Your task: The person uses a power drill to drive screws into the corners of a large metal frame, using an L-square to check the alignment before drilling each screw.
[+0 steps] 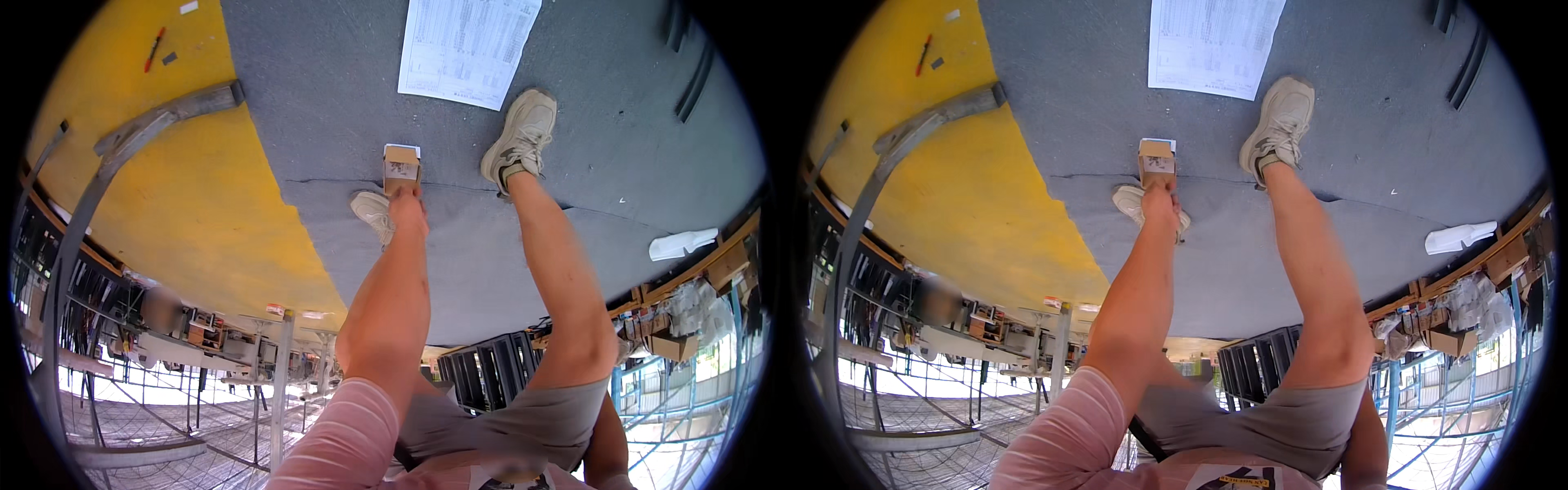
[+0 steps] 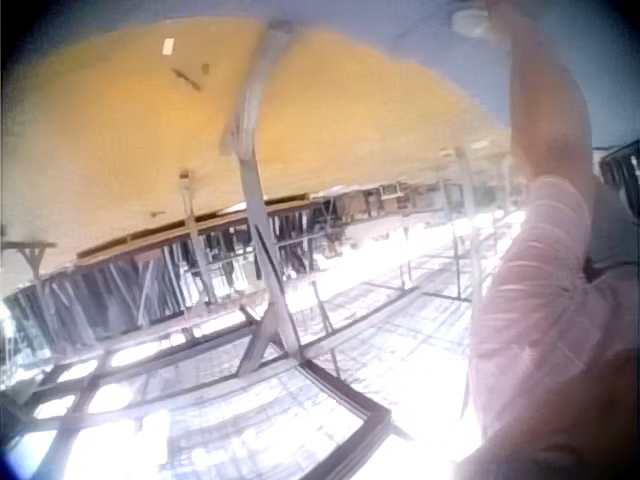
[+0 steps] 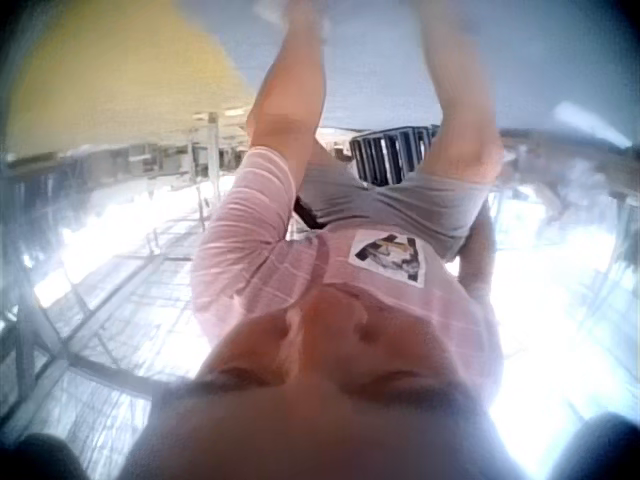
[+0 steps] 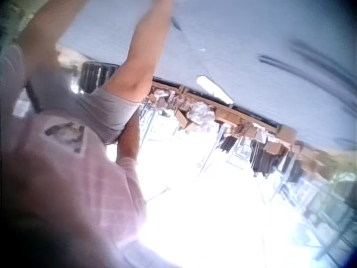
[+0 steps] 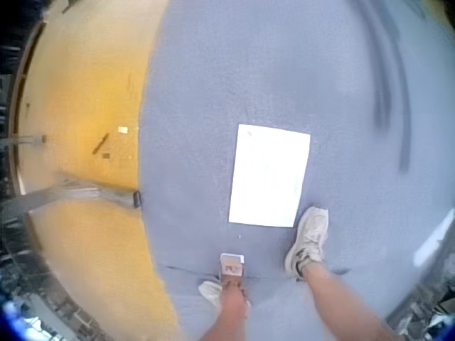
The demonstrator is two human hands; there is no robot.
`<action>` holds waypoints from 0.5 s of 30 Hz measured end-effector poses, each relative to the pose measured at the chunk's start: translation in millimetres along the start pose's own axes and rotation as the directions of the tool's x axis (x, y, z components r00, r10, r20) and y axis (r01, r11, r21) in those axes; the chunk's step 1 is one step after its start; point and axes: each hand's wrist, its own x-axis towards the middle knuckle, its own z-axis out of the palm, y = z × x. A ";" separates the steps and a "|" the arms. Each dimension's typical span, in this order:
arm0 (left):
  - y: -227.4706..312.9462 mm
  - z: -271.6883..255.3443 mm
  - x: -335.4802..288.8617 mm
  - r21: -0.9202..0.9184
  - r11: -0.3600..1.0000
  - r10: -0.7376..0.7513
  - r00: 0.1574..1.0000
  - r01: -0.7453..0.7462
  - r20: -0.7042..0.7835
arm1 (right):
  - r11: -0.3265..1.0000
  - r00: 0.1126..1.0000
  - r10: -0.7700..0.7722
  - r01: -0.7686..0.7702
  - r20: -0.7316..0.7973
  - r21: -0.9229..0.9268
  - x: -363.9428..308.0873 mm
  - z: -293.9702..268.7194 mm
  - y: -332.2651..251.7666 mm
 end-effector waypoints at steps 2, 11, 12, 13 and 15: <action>8.2 21.1 21.2 -0.114 0.994 -0.013 0.997 0.004 -0.079 | 0.991 0.999 -0.045 0.042 -0.026 -0.123 5.2 22.2 1.4; -8.1 66.9 86.6 0.067 0.991 0.135 0.936 -0.120 -0.326 | 0.864 0.984 -0.020 0.105 -0.174 0.493 55.6 162.1 95.8; -5.9 65.7 84.2 0.185 0.973 0.194 0.914 -0.135 -0.356 | 0.867 0.994 -0.004 0.060 -0.113 0.495 47.6 158.2 95.4; 1.2 47.6 89.5 0.286 0.937 0.304 0.870 -0.200 -0.387 | 0.941 0.998 -0.057 0.056 -0.007 0.333 31.5 134.7 56.9; 10.2 19.4 92.0 0.474 0.830 0.498 0.772 -0.293 -0.394 | 0.948 0.963 -0.145 0.201 0.227 -0.247 -5.2 57.0 -13.4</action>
